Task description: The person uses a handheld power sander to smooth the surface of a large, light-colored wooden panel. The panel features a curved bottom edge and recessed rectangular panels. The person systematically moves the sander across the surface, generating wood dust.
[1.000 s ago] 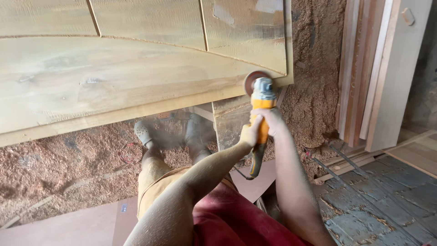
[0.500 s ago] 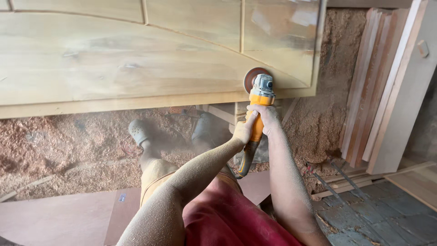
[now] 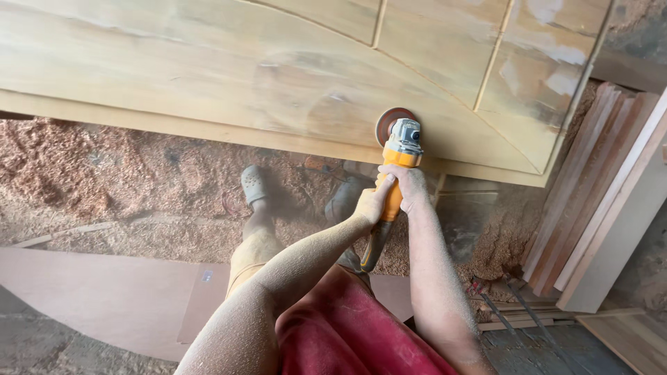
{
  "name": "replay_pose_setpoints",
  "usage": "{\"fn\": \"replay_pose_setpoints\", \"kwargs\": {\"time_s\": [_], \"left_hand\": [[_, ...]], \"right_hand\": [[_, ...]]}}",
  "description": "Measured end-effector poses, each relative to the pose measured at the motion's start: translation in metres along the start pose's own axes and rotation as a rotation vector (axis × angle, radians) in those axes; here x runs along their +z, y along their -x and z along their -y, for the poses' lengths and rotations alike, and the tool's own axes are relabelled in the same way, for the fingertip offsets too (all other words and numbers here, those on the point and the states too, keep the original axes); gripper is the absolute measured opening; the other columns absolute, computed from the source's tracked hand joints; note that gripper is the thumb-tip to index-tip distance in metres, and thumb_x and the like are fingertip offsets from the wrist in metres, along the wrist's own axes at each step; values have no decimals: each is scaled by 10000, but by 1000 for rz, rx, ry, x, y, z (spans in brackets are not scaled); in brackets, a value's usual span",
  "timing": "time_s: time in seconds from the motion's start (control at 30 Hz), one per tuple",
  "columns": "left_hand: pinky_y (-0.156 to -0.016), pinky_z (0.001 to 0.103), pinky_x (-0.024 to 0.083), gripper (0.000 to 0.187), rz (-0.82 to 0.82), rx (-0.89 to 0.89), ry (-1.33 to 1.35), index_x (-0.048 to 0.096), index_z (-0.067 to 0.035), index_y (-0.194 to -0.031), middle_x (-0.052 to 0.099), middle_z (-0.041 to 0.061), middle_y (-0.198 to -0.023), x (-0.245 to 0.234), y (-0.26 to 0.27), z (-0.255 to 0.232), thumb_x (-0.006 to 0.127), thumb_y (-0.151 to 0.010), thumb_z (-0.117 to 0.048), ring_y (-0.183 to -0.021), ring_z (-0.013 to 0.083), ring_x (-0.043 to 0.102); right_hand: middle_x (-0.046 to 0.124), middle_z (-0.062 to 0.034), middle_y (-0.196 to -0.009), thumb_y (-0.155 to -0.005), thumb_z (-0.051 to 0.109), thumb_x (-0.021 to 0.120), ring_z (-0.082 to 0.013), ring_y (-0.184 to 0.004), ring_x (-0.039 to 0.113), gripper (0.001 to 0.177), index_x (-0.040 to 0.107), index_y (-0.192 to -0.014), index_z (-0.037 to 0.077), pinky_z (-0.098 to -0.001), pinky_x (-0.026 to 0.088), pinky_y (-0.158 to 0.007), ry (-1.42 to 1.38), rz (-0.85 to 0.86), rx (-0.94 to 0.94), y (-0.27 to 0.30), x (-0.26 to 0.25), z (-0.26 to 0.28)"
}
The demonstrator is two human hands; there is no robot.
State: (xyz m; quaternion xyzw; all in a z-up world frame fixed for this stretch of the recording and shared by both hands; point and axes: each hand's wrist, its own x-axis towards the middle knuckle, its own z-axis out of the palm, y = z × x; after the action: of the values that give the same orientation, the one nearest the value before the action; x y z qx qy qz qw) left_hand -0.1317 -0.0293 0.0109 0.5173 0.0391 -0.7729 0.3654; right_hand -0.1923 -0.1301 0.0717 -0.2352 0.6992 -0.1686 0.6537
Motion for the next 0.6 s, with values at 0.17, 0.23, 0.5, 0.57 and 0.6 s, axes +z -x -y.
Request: {"fn": "replay_pose_setpoints", "kwargs": {"time_s": [0.17,0.23,0.5,0.57,0.6], "left_hand": [[-714,282,525,739,-18,87,73,743,55,-1038,744,91,-912,-79,28,-26,598,-913,-659,-783,126,672],[-716,287,526,750,-26,94,65,738,45,-1056,745,90,-916,-109,40,-36,564,-916,-671,-787,131,676],[-799,331,573,837,-81,89,51,696,36,-1169,750,129,-1034,-217,93,-75,375,-962,-710,-911,193,723],[-835,359,593,837,-107,97,94,617,1,-1287,717,135,-1115,-242,105,-82,298,-969,-705,-975,198,718],[-838,382,576,815,-83,143,209,582,-8,-1328,686,134,-1126,-248,109,-82,309,-989,-697,-974,213,692]], "right_hand": [[701,-105,-780,-714,31,792,-216,-652,694,255,685,-942,-15,-351,591,-619,36,35,-8,14,91,-18],[703,-102,-778,-710,29,798,-212,-651,693,249,694,-932,-13,-346,591,-617,57,40,-3,17,123,-26],[736,-63,-814,-637,74,857,-187,-693,705,273,740,-880,34,-353,592,-651,233,117,-59,30,249,-54],[762,-46,-846,-619,124,872,-168,-735,721,299,766,-895,80,-353,600,-696,352,132,-83,37,280,-57],[775,-47,-857,-619,154,873,-167,-752,735,300,772,-897,103,-354,610,-720,432,150,-86,40,291,-58]]}}
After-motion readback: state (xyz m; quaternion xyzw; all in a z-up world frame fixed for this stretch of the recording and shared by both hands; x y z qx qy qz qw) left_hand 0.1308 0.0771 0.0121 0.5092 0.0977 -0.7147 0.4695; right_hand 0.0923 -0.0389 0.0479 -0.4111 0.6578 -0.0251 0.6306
